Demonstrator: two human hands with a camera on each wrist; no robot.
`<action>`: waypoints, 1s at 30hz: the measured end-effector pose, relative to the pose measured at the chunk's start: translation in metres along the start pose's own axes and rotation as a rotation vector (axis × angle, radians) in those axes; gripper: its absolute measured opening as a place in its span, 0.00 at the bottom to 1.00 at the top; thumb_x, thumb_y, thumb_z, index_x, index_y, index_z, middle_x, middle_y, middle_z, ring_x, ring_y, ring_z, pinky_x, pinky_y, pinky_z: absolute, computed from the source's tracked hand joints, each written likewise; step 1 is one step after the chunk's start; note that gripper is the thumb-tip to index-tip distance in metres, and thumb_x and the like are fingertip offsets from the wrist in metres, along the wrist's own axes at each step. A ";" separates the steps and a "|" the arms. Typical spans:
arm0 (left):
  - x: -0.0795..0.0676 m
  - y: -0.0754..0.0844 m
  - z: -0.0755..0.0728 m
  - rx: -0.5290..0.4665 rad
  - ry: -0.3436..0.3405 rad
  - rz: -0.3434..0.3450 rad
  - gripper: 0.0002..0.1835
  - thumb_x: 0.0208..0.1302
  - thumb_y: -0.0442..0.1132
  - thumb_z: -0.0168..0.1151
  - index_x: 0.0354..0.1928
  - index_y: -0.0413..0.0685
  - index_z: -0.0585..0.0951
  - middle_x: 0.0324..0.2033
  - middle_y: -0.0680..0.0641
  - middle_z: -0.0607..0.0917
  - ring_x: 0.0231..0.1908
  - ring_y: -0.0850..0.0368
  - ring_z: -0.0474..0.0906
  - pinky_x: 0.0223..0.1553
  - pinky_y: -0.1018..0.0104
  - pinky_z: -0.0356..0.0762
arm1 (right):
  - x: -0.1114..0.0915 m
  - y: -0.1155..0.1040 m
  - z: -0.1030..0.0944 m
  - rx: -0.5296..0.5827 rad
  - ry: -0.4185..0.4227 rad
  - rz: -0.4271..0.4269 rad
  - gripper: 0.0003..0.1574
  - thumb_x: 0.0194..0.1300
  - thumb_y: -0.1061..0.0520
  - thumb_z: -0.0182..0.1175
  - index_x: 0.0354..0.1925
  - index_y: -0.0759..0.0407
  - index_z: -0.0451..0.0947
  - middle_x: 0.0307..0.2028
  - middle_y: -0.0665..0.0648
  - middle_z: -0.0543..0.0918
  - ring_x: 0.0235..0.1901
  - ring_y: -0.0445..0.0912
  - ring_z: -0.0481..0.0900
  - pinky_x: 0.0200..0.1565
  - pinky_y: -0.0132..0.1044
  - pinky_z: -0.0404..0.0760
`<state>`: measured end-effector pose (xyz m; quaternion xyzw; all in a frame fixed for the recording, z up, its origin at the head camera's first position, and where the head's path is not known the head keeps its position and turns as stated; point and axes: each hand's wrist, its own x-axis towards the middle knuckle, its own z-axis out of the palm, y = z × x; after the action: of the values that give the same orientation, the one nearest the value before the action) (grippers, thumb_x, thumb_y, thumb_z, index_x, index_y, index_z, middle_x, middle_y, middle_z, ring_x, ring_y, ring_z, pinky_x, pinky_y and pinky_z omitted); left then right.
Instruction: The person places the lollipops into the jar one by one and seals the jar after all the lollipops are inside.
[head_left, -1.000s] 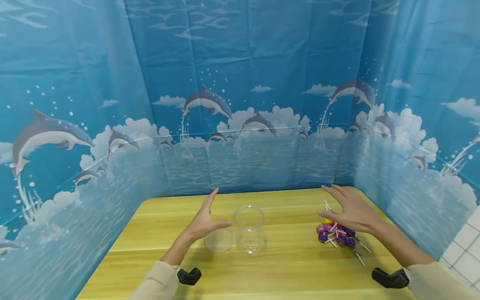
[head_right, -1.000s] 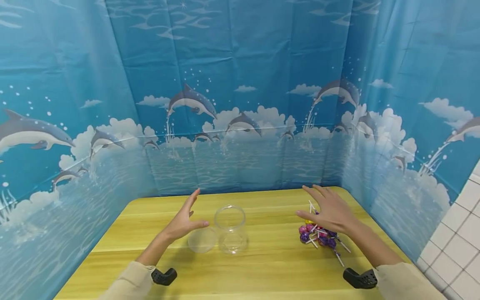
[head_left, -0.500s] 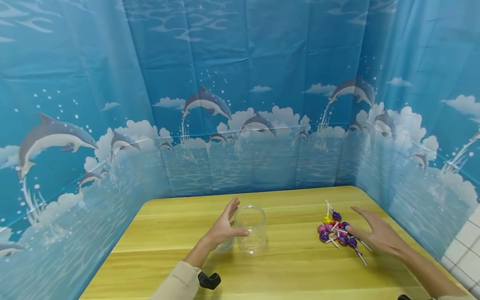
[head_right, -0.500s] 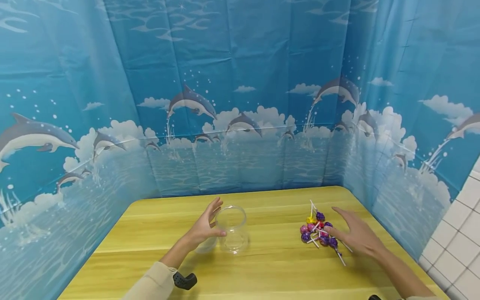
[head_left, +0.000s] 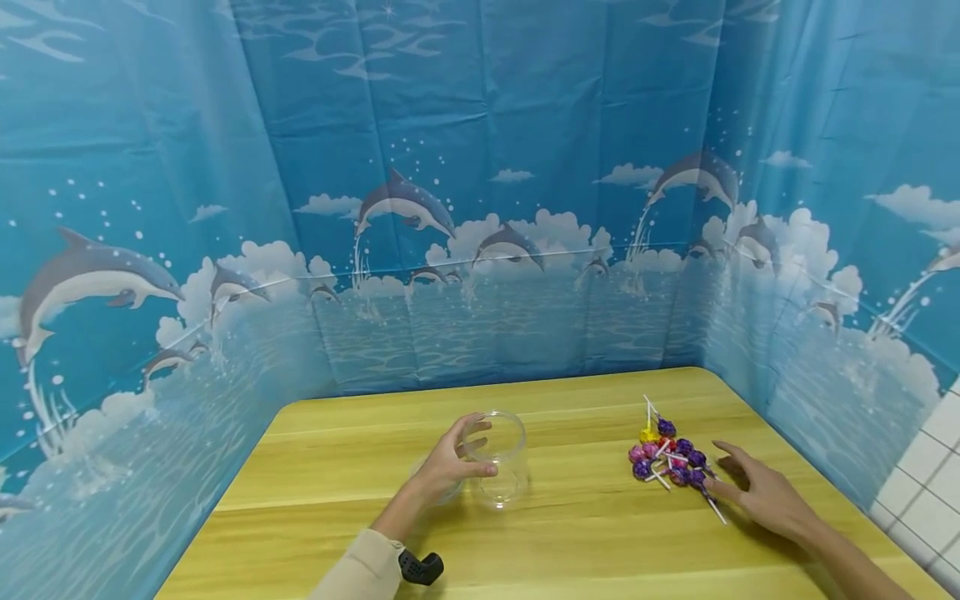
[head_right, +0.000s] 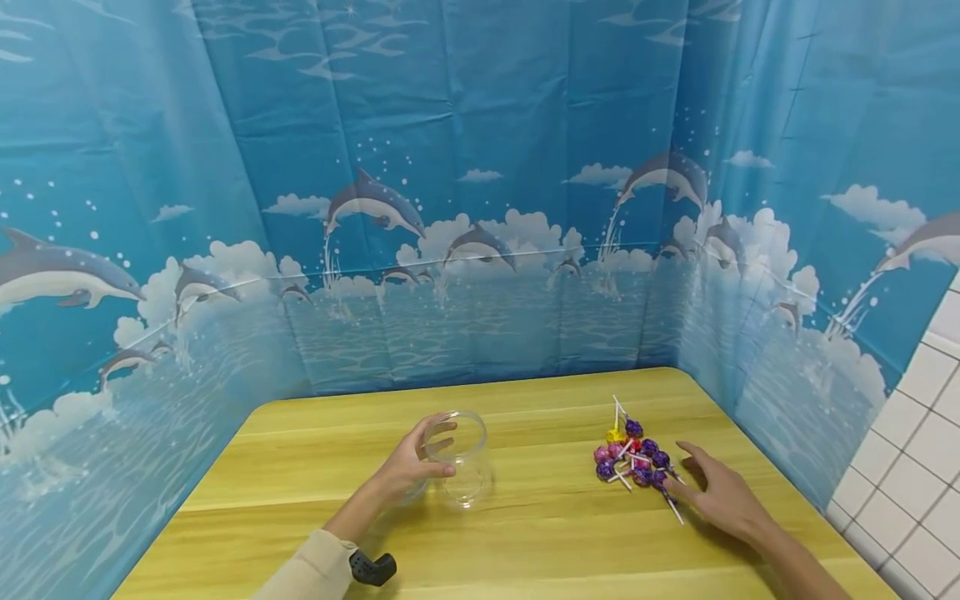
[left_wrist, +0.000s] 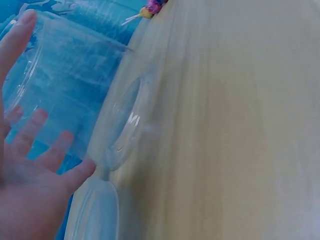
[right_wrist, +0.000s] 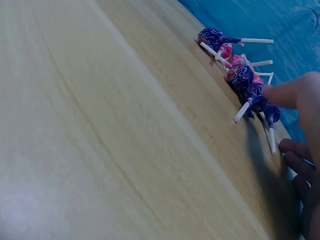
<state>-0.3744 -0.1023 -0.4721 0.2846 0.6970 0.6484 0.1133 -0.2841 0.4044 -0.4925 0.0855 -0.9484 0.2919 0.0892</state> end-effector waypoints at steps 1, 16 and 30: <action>0.000 0.000 -0.001 -0.005 0.000 0.001 0.50 0.63 0.40 0.77 0.81 0.49 0.56 0.74 0.41 0.65 0.73 0.30 0.57 0.63 0.46 0.73 | 0.000 0.001 0.001 -0.005 0.009 -0.001 0.48 0.74 0.42 0.62 0.72 0.77 0.59 0.58 0.79 0.77 0.56 0.75 0.75 0.52 0.72 0.71; 0.001 -0.001 -0.004 0.010 -0.033 -0.022 0.49 0.65 0.41 0.75 0.81 0.55 0.56 0.75 0.40 0.62 0.74 0.28 0.55 0.61 0.47 0.75 | 0.014 0.017 0.004 -0.080 0.120 0.027 0.07 0.71 0.61 0.65 0.42 0.62 0.88 0.35 0.56 0.87 0.34 0.52 0.83 0.37 0.52 0.81; 0.002 0.002 -0.004 0.004 -0.024 -0.039 0.48 0.65 0.39 0.74 0.80 0.58 0.56 0.74 0.42 0.63 0.74 0.31 0.57 0.62 0.47 0.74 | 0.038 0.004 -0.029 -0.007 0.138 0.002 0.18 0.80 0.58 0.55 0.52 0.72 0.83 0.42 0.66 0.87 0.40 0.60 0.83 0.36 0.51 0.81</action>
<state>-0.3777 -0.1045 -0.4689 0.2790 0.7022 0.6412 0.1340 -0.3181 0.4203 -0.4625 0.0639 -0.9410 0.2941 0.1545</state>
